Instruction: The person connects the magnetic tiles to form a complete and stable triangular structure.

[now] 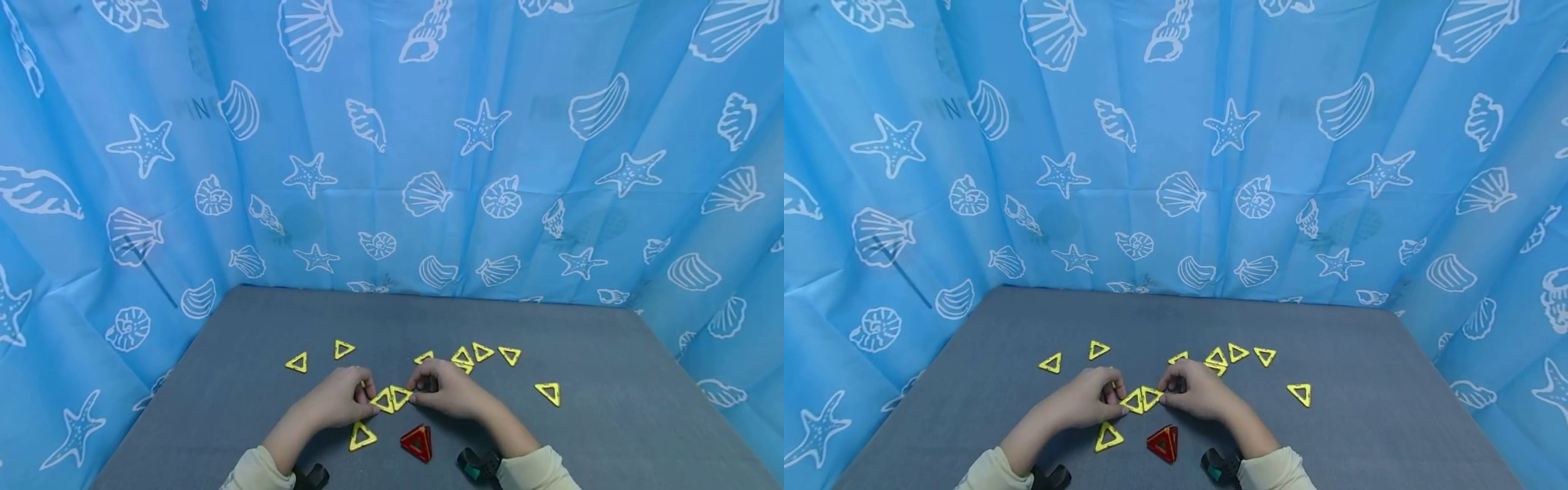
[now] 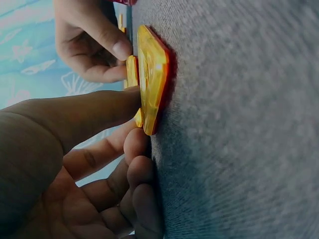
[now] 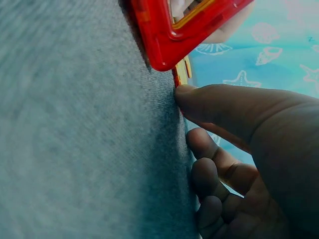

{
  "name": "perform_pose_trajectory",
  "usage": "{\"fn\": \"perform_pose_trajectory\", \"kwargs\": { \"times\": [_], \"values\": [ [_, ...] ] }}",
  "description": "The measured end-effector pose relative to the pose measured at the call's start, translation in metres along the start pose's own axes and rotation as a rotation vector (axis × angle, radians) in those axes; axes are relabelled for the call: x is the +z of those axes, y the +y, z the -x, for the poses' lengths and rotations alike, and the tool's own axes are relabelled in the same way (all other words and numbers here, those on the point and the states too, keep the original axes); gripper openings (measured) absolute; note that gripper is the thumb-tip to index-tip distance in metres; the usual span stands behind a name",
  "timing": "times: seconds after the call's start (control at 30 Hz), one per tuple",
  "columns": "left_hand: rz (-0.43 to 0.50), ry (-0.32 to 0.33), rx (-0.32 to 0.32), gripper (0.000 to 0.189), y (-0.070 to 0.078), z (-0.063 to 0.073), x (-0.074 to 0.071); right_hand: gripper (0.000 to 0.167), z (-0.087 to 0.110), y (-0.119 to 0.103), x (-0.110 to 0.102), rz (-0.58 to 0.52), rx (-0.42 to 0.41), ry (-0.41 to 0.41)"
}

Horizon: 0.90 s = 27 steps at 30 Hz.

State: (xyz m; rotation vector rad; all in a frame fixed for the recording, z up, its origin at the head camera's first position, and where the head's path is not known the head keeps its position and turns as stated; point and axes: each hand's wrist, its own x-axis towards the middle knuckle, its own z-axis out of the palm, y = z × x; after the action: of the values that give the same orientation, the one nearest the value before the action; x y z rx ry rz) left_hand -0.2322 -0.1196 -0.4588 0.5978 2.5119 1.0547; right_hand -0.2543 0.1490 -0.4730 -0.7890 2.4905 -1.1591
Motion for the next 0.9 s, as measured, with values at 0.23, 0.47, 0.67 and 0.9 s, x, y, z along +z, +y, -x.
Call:
{"fn": "perform_pose_trajectory", "kwargs": {
  "times": [0.23, 0.47, 0.67, 0.9],
  "values": [
    [0.005, -0.012, 0.000, 0.017, 0.000, 0.000, 0.001, 0.008, 0.002, -0.001, -0.003, -0.046, -0.016, -0.028],
    [0.013, -0.026, -0.001, 0.017, 0.000, 0.000, 0.000, 0.012, 0.003, 0.000, -0.002, -0.147, -0.062, -0.050],
    [0.045, -0.053, 0.025, 0.018, -0.003, 0.001, -0.014, 0.012, 0.003, 0.001, -0.003, -0.190, -0.075, -0.053],
    [-0.027, 0.155, -0.067, 0.025, -0.011, 0.007, -0.028, 0.013, 0.003, 0.001, -0.002, -0.193, -0.062, -0.051]
  ]
}}
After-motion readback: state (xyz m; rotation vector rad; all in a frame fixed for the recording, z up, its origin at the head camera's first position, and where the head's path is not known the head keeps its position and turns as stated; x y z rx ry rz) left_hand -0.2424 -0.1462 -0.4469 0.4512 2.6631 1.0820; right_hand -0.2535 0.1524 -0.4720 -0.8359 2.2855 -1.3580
